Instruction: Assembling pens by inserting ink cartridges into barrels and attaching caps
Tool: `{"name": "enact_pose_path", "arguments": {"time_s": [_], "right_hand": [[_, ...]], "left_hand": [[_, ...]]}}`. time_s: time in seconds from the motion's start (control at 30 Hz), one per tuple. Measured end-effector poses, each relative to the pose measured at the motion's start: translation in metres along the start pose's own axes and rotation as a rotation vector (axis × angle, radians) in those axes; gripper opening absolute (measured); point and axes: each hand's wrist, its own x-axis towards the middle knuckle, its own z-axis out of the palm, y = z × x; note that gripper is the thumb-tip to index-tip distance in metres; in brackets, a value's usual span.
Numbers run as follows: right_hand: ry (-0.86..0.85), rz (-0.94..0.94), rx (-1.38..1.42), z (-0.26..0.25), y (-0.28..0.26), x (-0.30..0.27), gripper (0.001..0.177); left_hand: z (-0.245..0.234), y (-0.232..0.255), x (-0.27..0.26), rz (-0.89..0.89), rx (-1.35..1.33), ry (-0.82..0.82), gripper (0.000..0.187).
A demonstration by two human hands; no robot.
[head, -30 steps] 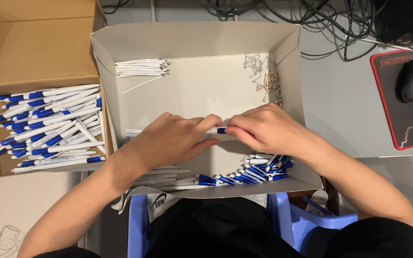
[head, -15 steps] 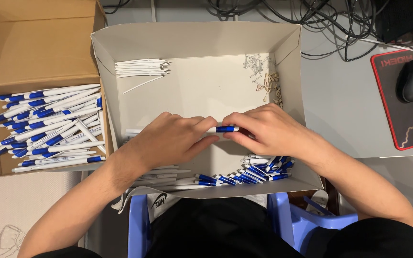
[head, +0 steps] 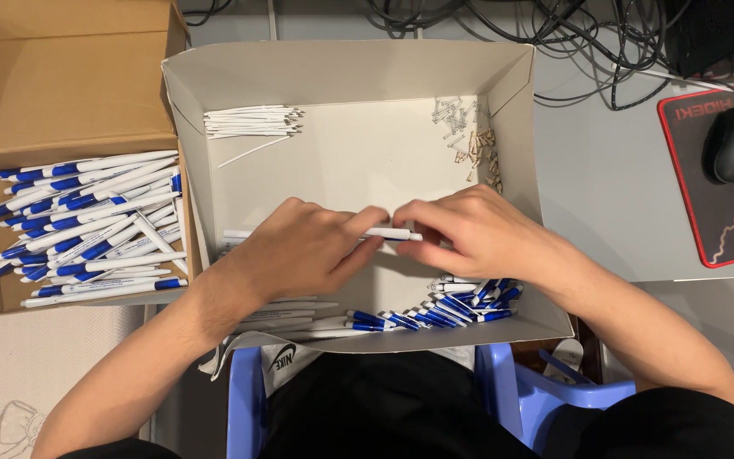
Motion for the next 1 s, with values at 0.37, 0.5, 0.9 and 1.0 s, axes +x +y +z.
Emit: {"name": "enact_pose_path", "arguments": {"time_s": [0.37,0.5,0.9,1.0], "right_hand": [[0.016,-0.008,-0.074,0.004,0.005,-0.001,0.016],[0.0,-0.011,-0.101,0.006,0.008,-0.002,0.028],[0.072,0.025,-0.014,-0.001,-0.001,-0.001,0.014],[0.065,-0.001,-0.038,0.003,0.003,-0.003,0.011]], "left_hand": [[-0.003,0.001,0.0,-0.014,-0.054,0.012,0.026],[0.004,0.0,0.0,0.01,0.035,0.04,0.023],[0.009,-0.004,0.0,0.01,-0.031,0.064,0.025],[0.006,-0.002,-0.001,-0.001,-0.017,0.062,0.028]]}}
